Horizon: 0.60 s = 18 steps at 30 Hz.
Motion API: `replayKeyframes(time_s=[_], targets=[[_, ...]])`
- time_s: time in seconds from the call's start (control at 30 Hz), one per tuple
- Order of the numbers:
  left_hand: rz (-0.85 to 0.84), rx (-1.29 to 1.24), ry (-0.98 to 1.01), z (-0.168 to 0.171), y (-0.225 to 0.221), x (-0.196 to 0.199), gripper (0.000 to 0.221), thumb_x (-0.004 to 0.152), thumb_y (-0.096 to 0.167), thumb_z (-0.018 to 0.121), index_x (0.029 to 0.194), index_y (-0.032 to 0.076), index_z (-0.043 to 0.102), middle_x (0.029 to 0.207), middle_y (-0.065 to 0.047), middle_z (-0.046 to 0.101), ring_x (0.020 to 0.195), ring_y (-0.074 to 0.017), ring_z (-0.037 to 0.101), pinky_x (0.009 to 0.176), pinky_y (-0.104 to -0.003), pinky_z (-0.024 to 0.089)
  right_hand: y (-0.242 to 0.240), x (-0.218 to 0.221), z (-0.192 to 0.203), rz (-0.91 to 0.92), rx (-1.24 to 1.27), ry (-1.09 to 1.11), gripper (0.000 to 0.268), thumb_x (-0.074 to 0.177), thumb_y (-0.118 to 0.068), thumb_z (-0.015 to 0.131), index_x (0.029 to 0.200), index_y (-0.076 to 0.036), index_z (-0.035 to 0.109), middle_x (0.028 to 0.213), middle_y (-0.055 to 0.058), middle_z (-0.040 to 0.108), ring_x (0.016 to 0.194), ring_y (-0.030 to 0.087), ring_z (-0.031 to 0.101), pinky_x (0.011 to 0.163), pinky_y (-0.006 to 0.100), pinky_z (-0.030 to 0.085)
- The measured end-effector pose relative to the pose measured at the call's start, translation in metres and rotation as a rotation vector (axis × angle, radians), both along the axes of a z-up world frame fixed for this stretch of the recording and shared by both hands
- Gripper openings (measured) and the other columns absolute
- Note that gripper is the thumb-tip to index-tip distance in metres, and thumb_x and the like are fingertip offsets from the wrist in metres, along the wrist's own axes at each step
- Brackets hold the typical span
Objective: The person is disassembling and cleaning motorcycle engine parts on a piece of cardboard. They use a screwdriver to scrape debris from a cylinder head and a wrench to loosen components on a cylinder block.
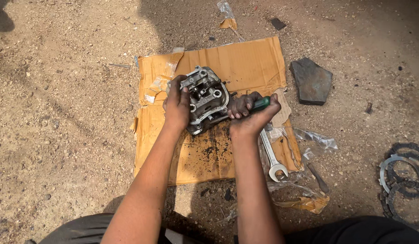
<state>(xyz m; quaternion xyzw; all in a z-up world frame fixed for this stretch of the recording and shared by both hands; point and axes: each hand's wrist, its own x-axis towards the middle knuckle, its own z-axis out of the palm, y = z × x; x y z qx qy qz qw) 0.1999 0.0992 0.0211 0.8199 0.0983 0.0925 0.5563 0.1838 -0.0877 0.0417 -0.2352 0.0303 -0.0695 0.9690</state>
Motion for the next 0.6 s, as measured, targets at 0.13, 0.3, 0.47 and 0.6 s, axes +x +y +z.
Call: replayKeyframes(time_s=[0.13, 0.3, 0.47, 0.6], targets=[[0.011, 0.214, -0.283, -0.009, 0.003, 0.003, 0.036, 0.109, 0.017, 0.049, 0.144, 0.017, 0.050, 0.126, -0.012, 0.070, 0.110, -0.0269, 0.065, 0.104, -0.042, 0.034, 0.013, -0.015, -0.008, -0.097, 0.001, -0.045, 0.067, 0.096, -0.072, 0.033, 0.063, -0.013, 0.040, 0.049, 0.002, 0.029, 0.043, 0.017, 0.027, 0.046, 0.036, 0.024], [-0.007, 0.124, -0.213, -0.008, 0.000, 0.003, 0.037, 0.107, 0.021, 0.046, 0.144, 0.019, 0.051, 0.129, -0.010, 0.070, 0.116, -0.0249, 0.065, 0.111, -0.043, 0.033, -0.004, -0.017, -0.005, -0.174, 0.038, -0.011, 0.068, 0.096, -0.073, 0.030, 0.064, -0.014, 0.042, 0.049, 0.001, 0.029, 0.045, 0.017, 0.027, 0.048, 0.036, 0.026], [0.034, 0.105, -0.220, -0.010, -0.002, -0.002, 0.035, 0.109, 0.022, 0.047, 0.143, 0.018, 0.053, 0.135, -0.012, 0.068, 0.125, -0.0303, 0.062, 0.112, -0.044, 0.036, 0.040, -0.016, -0.031, -0.145, -0.064, 0.021, 0.071, 0.102, -0.071, 0.032, 0.060, -0.015, 0.041, 0.048, -0.001, 0.030, 0.041, 0.016, 0.025, 0.043, 0.034, 0.025], [0.018, 0.075, -0.227, 0.000, 0.003, 0.002, 0.037, 0.106, 0.022, 0.050, 0.142, 0.017, 0.052, 0.134, -0.012, 0.067, 0.127, -0.0310, 0.062, 0.110, -0.042, 0.040, 0.006, -0.018, -0.008, -0.256, 0.006, -0.014, 0.070, 0.097, -0.073, 0.028, 0.061, -0.014, 0.042, 0.047, -0.001, 0.031, 0.040, 0.015, 0.027, 0.041, 0.033, 0.026]])
